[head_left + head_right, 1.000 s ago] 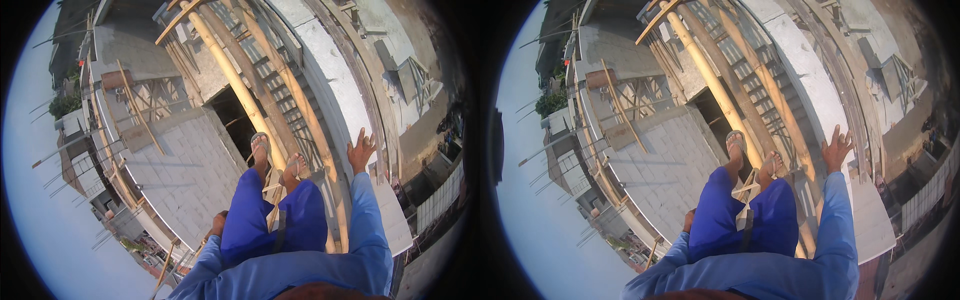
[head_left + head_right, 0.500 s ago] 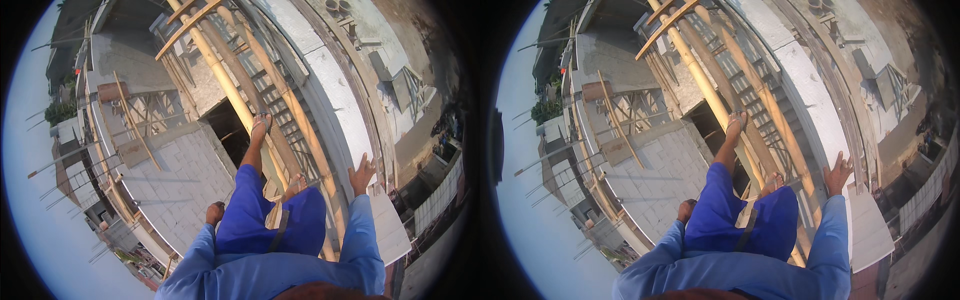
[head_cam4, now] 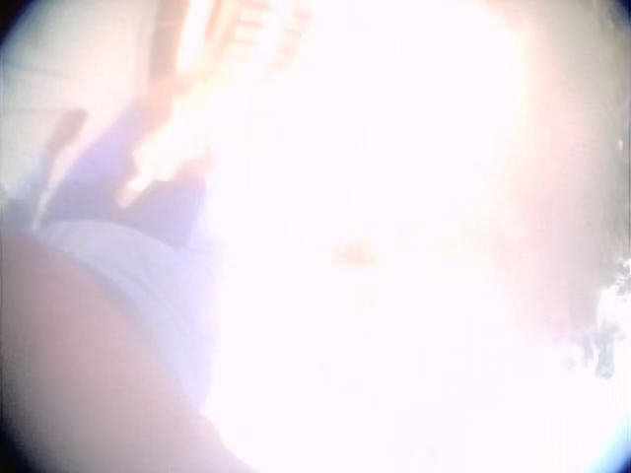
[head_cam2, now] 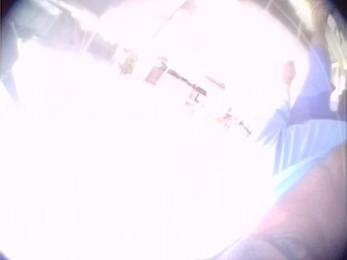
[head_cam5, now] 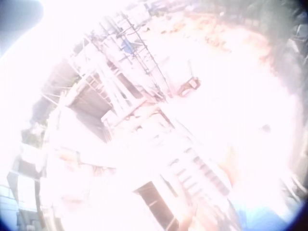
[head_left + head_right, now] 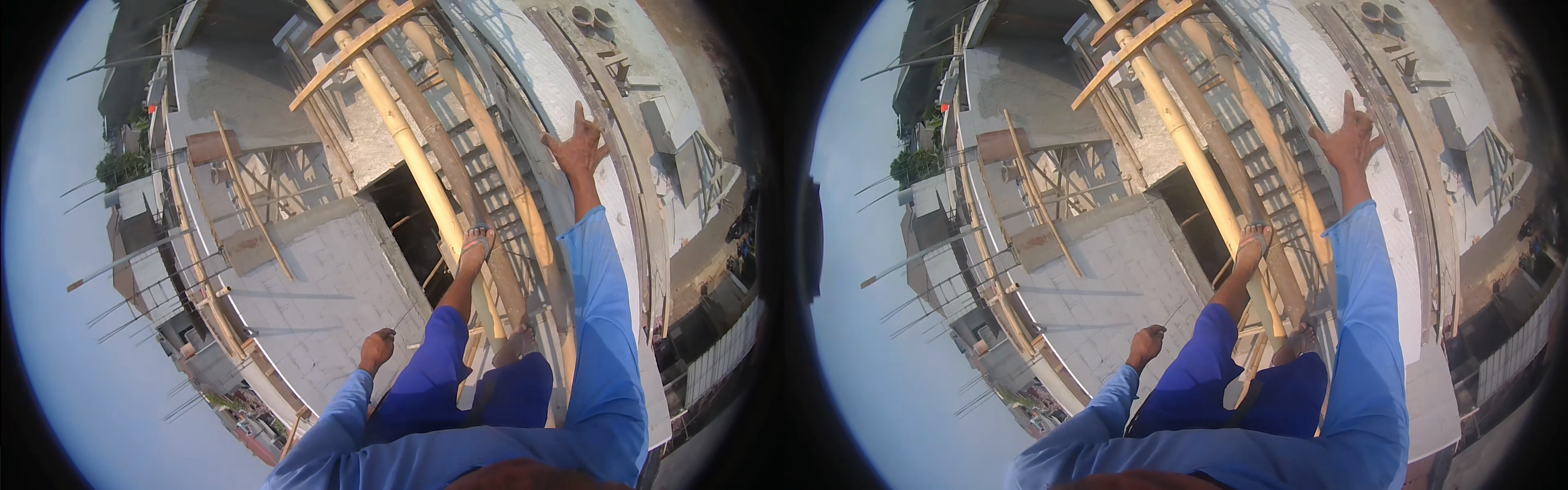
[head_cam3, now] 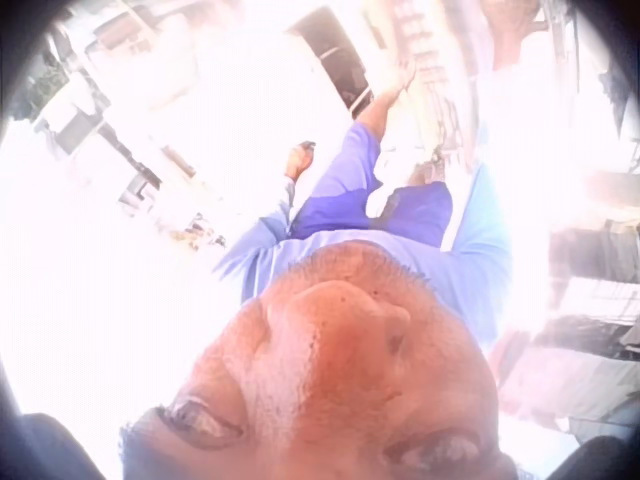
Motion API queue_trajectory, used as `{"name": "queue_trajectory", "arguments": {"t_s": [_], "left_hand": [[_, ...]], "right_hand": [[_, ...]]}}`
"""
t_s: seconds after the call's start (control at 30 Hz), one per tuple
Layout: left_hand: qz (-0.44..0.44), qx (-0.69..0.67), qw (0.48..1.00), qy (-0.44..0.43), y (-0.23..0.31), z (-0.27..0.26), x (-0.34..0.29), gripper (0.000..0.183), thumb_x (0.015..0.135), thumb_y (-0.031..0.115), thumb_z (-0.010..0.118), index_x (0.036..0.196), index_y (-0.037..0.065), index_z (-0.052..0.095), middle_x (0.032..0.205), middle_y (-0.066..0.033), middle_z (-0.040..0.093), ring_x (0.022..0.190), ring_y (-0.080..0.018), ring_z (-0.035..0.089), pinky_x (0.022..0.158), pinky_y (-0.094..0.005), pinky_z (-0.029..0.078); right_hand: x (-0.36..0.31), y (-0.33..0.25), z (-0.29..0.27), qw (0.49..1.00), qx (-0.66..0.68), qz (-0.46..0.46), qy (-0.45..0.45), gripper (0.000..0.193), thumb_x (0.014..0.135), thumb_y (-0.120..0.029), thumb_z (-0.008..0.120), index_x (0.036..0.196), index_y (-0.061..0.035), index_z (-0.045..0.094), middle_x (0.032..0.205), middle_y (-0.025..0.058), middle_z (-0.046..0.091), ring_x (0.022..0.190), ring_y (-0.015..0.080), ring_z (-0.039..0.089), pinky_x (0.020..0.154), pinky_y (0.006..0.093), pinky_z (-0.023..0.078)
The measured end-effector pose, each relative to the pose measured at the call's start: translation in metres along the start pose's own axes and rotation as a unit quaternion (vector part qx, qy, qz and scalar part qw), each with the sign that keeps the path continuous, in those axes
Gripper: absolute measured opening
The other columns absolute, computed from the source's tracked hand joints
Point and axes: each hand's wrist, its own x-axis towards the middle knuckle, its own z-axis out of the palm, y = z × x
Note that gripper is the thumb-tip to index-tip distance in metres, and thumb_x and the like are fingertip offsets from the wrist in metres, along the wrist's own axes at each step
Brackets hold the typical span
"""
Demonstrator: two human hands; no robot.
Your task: The person positions bamboo poles along a concrete ledge and secures them with a wooden board by hand.
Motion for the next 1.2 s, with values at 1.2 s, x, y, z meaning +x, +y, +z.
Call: {"name": "queue_trajectory", "arguments": {"t_s": [1.2], "left_hand": [[-0.023, -0.094, 0.995, 0.025, 0.092, -0.196, 0.082, 0.025, 0.09, 0.022, 0.051, 0.104, 0.011, 0.068, 0.092, -0.0182, 0.068, 0.087, -0.0344, 0.065, 0.078, -0.0399, 0.05]], "right_hand": [[-0.001, 0.001, 0.024, 0.987, -0.157, -0.022, -0.003, 0.086, 0.076, -0.045, 0.07, 0.147, -0.0253, 0.026, 0.13, 0.0229, 0.043, 0.138, 0.038, 0.019, 0.098, 0.0702, 0.017]]}}
